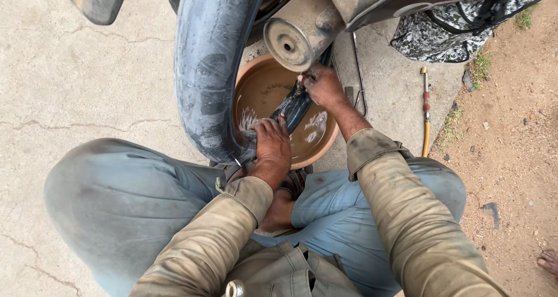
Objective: The person submerges a motorcycle tire tube in a bowl of water to locate a leak and then uses a metal rasp to roughen the rubber surface around the puncture.
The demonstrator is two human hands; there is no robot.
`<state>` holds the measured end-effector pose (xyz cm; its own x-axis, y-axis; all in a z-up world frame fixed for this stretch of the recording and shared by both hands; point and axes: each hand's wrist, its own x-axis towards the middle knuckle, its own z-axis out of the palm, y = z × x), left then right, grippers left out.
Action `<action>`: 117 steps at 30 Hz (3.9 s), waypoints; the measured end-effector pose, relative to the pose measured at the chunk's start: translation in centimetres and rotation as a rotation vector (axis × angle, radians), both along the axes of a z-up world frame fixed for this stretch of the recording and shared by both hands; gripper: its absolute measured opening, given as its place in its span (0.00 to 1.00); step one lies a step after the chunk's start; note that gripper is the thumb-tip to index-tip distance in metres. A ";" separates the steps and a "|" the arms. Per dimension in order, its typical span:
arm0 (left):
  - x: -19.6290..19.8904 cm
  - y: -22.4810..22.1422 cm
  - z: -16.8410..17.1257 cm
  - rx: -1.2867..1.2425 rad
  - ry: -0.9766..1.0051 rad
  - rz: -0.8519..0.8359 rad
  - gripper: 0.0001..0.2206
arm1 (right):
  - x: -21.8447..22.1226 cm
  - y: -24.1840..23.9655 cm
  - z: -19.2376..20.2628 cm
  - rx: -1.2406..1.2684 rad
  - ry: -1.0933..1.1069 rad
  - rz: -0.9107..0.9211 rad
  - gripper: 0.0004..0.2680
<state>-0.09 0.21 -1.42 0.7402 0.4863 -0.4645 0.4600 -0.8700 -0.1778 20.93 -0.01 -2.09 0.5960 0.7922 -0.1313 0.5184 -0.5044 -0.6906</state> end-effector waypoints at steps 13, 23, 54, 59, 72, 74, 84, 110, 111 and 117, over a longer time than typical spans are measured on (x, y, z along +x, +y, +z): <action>-0.5 0.9 0.8 -0.008 -0.020 -0.047 0.30 | 0.1 0.6 0.2 0.037 -0.196 0.071 0.10; -0.4 0.6 2.6 -0.012 0.025 -0.087 0.33 | -1.5 0.6 2.4 -0.088 -0.186 0.041 0.11; 0.1 1.5 3.1 -0.067 -0.153 0.103 0.30 | -1.2 0.2 0.6 0.290 -0.384 0.287 0.07; 3.2 2.2 2.2 -0.178 -0.769 0.464 0.25 | -1.1 0.6 -1.7 0.159 0.357 -0.064 0.09; 8.6 7.4 -2.4 -0.263 -1.186 0.759 0.07 | -1.7 0.9 -6.3 0.197 0.524 -0.181 0.10; 8.3 7.9 -1.9 -0.285 -1.220 0.707 0.07 | -1.5 0.5 -6.5 0.212 0.577 -0.156 0.11; 7.8 8.2 -2.2 -0.118 -1.208 0.369 0.07 | -3.0 0.3 -8.6 0.239 0.212 -0.032 0.14; 9.4 8.4 -0.3 0.031 -0.839 0.399 0.17 | -5.3 0.0 -8.5 0.474 0.047 -0.362 0.07; 9.0 8.5 -0.5 0.007 -0.948 0.318 0.15 | -5.2 -0.1 -8.1 0.483 0.070 -0.355 0.07; 8.2 8.9 -2.3 -0.153 -0.956 0.314 0.09 | -5.5 -0.3 -7.3 0.418 0.174 -0.339 0.08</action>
<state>8.06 9.11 -3.76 0.6828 0.7077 0.1812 0.5626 -0.6676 0.4877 15.42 -0.29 -9.41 0.8235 0.5663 0.0333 0.2357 -0.2882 -0.9281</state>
